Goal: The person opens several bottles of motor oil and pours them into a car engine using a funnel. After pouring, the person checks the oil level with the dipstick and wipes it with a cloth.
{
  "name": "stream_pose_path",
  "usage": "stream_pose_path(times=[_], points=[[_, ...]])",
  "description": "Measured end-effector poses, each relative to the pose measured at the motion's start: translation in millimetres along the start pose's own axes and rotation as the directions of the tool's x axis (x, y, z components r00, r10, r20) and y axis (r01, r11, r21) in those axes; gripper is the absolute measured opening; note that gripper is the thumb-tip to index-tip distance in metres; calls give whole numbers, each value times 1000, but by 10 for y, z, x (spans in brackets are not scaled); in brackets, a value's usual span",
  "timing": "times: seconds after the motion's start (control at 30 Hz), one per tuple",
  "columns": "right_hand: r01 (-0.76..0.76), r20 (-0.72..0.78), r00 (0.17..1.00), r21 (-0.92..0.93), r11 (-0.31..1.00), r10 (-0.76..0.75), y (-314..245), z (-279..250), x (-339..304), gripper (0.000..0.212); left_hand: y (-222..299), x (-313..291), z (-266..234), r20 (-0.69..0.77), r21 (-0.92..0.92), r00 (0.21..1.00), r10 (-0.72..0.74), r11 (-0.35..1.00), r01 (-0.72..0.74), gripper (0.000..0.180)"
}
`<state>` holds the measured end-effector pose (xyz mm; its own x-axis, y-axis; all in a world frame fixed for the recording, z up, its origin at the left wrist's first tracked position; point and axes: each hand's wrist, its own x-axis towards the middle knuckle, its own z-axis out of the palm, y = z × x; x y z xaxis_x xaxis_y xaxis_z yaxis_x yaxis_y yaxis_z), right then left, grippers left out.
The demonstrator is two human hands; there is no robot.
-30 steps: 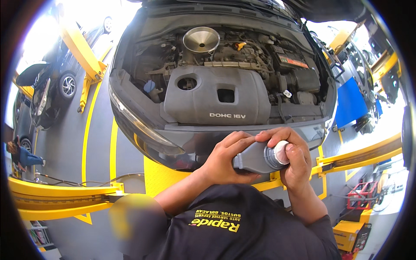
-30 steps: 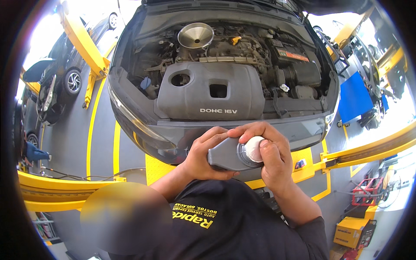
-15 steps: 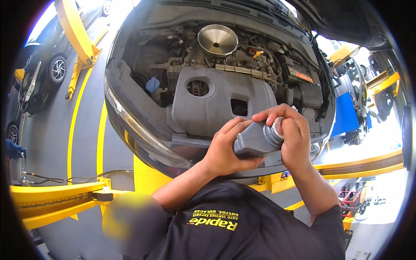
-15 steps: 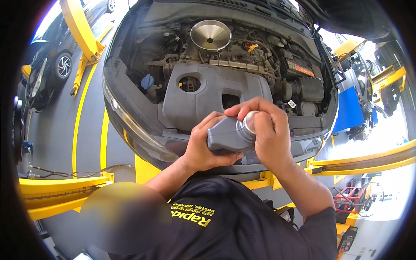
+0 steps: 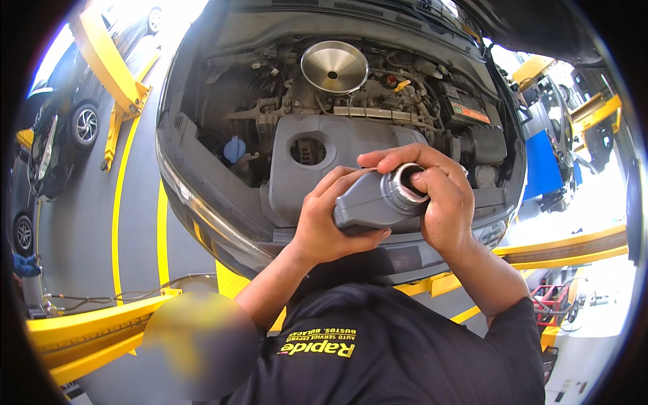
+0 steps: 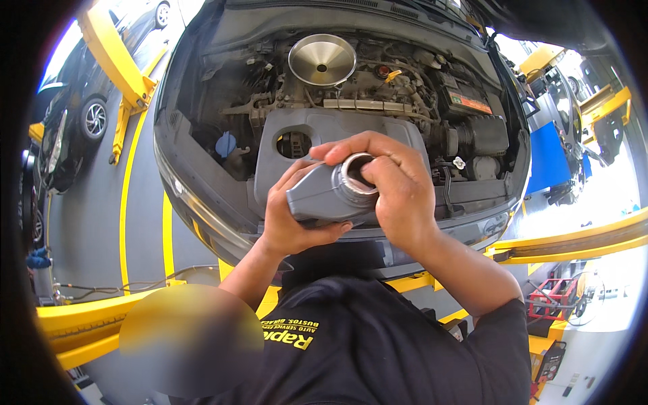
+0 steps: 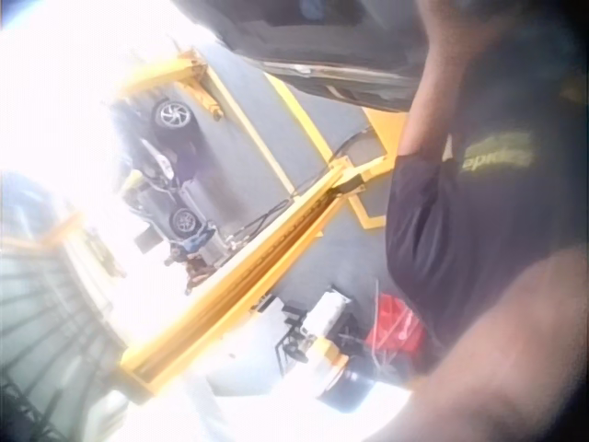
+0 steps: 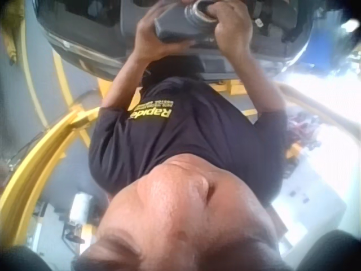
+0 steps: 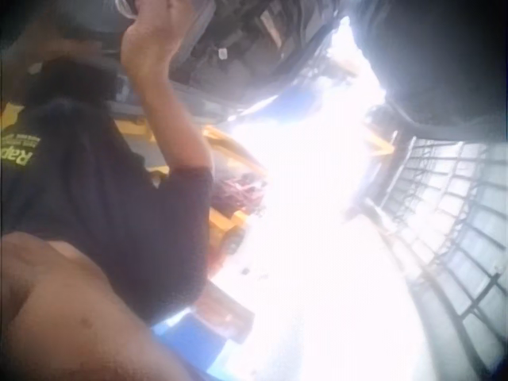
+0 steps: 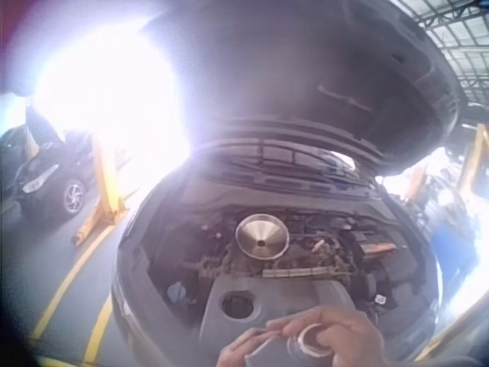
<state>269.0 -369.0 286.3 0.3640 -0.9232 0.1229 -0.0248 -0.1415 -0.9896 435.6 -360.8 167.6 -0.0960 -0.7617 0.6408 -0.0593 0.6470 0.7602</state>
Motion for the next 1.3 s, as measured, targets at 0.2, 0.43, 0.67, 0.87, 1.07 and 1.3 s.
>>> stream_pose_path(times=[0.2,0.43,0.67,0.87,1.07,1.3], points=[[208,89,974,39,977,-210,103,-254,262,70,-94,254,-56,-34,-62,998,-49,997,47,72],[138,149,979,37,990,-142,768,-528,464,121,-274,630,-35,-168,-174,969,-181,973,152,62],[-4,43,999,274,962,-8,1323,-831,1019,121,-693,916,-37,-32,-137,980,-196,972,190,70],[-87,112,989,-115,990,100,1510,-1425,1675,132,-1725,1482,-721,-3,-301,774,-633,739,603,64],[-255,178,945,-117,960,273,1644,-1914,2436,119,-2579,1774,-876,47,-17,520,-853,520,854,51],[-459,264,820,-228,859,508,1584,-2259,2943,91,-2879,1984,-857,110,-125,582,-806,570,812,35]])
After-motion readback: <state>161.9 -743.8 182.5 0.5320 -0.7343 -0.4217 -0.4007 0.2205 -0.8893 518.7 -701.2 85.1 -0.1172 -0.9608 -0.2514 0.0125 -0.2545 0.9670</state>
